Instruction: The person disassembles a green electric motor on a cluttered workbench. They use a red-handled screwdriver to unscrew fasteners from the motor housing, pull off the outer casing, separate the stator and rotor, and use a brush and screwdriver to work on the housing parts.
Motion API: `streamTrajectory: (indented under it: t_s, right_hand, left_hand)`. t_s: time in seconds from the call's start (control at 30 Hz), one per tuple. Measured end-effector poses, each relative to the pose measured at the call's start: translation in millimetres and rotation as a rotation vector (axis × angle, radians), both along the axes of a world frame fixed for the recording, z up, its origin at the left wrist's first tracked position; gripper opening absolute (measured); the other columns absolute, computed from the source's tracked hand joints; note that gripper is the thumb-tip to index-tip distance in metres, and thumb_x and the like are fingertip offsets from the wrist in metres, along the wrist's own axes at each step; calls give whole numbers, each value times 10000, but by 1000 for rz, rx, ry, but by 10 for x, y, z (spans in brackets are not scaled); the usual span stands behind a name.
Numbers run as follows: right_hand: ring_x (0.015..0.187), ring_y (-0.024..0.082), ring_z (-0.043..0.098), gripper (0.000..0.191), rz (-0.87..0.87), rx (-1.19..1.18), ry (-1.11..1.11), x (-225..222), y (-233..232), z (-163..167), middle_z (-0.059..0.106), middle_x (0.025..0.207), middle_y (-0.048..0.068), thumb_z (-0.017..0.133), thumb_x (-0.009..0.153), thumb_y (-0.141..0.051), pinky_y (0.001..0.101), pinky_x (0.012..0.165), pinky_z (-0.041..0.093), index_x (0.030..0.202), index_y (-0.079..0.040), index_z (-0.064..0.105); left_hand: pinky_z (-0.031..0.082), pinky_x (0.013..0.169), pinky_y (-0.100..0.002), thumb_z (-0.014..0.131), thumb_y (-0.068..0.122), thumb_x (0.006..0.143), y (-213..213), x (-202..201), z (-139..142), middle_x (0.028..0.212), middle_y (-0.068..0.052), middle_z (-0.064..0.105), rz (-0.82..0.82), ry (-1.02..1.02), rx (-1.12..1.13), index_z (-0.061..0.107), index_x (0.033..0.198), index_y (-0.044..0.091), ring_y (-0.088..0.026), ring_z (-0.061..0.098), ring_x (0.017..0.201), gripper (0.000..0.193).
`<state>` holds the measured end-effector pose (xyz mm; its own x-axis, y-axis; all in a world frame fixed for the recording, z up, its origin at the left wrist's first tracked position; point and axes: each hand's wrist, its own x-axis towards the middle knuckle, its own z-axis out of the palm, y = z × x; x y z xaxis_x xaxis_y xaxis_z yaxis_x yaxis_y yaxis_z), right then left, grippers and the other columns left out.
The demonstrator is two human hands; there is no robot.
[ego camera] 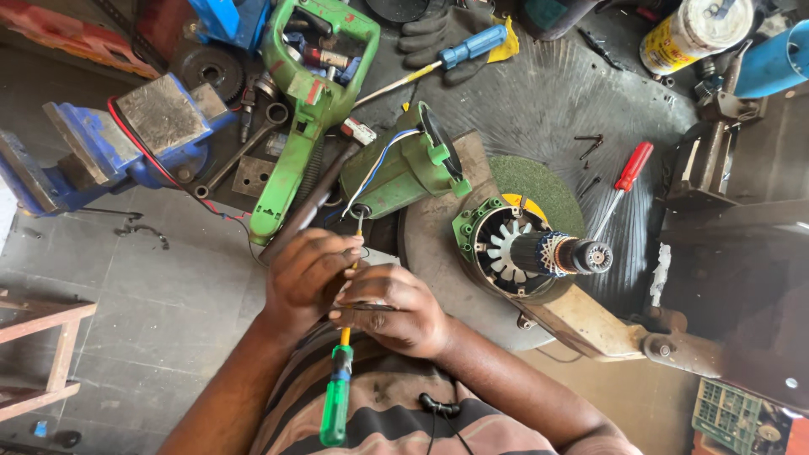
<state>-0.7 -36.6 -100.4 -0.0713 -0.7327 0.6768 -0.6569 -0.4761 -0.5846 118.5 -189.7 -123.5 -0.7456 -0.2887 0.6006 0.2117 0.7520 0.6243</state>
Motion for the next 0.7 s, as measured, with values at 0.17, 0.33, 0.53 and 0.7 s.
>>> streamTrajectory:
  t_s: [0.17,0.33,0.53,0.7]
  right_hand:
    - [1125,282,714,263,41,0,10,-96,13,-47,711,1164,78,794,846,-47,488,1084,579,1107,-55,768]
    - [1176,326,717,244,81,45,47,-146,-21,-30,721,1220,138,752,875,-75,495,1072,579,1112,-15,753]
    - [1052,260,698,242,15,-38,113,-148,-33,-15,678,1069,69,779,885,-119,461,1045,599,1121,-65,775]
    - [1064,275,714,235,-9,-38,224,-152,-9,14,674,1106,86,760,882,-104,487,1037,599,1109,-42,752]
  left_hand:
    - [562,926,-385,732,98,804,28,-91,-68,1249,-112,688,2,61,28,630,1168,69,-290,681,1071,378]
    - [577,877,-358,740,114,794,-5,-115,-55,1274,-61,710,11,-21,-13,684,1186,62,-261,695,1015,399]
    - [568,780,-370,821,107,841,61,-298,-238,1086,-74,674,183,27,35,699,1108,78,-259,690,947,295]
    - [583,746,-343,800,-29,895,14,-368,-345,1024,-92,673,245,-62,56,704,1199,46,-211,705,884,328]
